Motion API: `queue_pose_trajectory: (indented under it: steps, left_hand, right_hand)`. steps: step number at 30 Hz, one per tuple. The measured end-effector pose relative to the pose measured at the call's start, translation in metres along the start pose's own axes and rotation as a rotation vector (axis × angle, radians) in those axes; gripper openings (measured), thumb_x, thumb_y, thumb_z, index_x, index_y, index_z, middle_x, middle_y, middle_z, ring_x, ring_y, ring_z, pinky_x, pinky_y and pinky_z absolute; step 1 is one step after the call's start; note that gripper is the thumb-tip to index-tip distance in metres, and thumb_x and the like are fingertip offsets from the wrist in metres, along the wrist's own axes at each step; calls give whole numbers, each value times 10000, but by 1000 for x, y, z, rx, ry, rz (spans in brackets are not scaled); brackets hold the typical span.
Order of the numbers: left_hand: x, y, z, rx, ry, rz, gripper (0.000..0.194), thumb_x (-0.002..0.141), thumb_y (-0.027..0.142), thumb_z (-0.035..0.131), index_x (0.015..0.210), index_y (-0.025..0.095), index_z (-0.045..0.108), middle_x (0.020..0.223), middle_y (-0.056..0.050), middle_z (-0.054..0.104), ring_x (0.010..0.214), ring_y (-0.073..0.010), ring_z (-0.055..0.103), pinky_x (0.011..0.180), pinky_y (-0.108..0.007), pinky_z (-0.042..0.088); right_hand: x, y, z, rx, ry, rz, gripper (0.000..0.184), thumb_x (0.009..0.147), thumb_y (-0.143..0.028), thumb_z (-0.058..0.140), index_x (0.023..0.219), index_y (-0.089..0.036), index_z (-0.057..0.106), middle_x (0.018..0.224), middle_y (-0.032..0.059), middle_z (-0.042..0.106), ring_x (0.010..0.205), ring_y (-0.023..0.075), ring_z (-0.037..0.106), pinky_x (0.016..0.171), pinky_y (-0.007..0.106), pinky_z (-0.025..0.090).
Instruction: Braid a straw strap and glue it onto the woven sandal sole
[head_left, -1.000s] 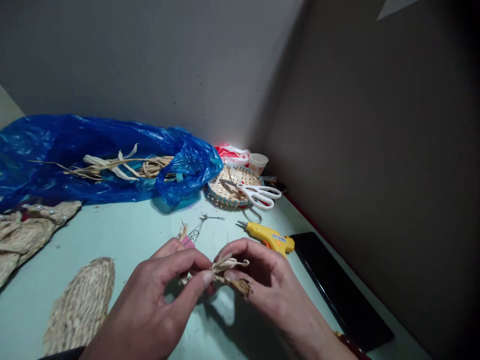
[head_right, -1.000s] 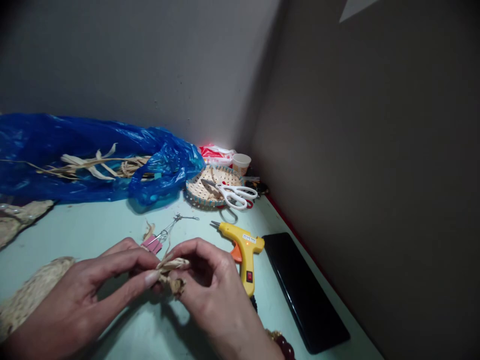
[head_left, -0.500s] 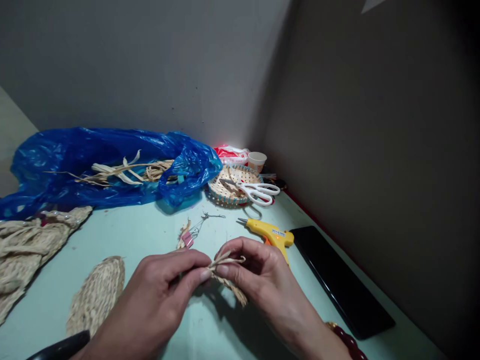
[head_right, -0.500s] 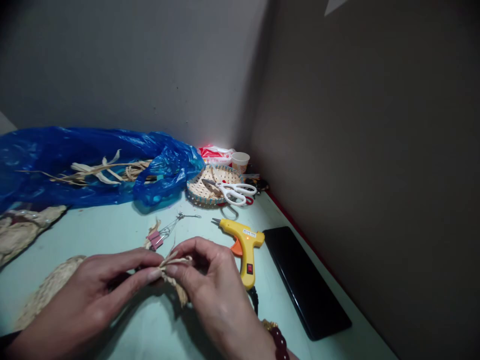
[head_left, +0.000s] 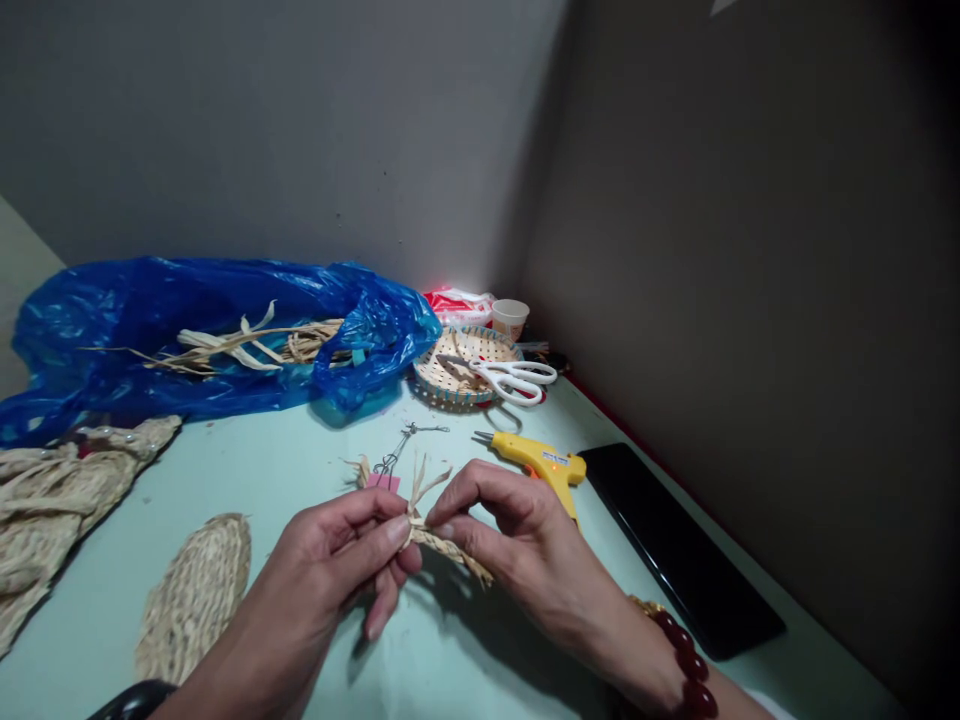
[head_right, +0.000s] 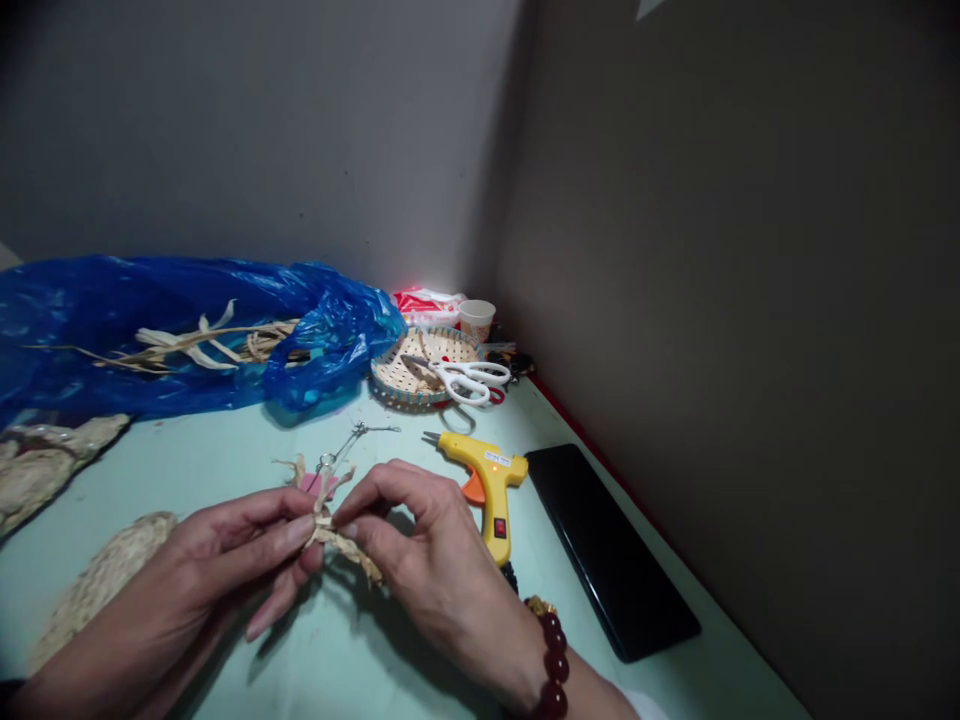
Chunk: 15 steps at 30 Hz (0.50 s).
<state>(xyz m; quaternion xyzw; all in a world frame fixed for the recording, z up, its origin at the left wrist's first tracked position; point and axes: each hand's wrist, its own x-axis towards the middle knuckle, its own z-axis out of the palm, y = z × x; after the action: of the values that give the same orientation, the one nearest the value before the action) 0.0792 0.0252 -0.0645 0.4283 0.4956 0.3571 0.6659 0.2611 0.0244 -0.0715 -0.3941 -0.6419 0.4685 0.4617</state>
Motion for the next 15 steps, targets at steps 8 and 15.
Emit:
queue_pose_trajectory:
  steps: [8,15]
  left_hand:
    - [-1,1,0,20,21,29,179,827,334,675,750,177,635,624,40,653,438,-54,433,558,-230,317]
    - [1,-3,-2,173,29,109,234,836,394,660,699,209,617,430,86,503,445,-91,427,562,-237,349]
  right_hand:
    - [-1,4,-3,-203,-99,-146,55,916,-247,651,970,-239,657,939,0,663,867,154,601,768,261,449]
    - [-10,3,13,-203,39,33,228,848,-317,725,953,-241,537,867,-5,592,798,166,555,725,267,439]
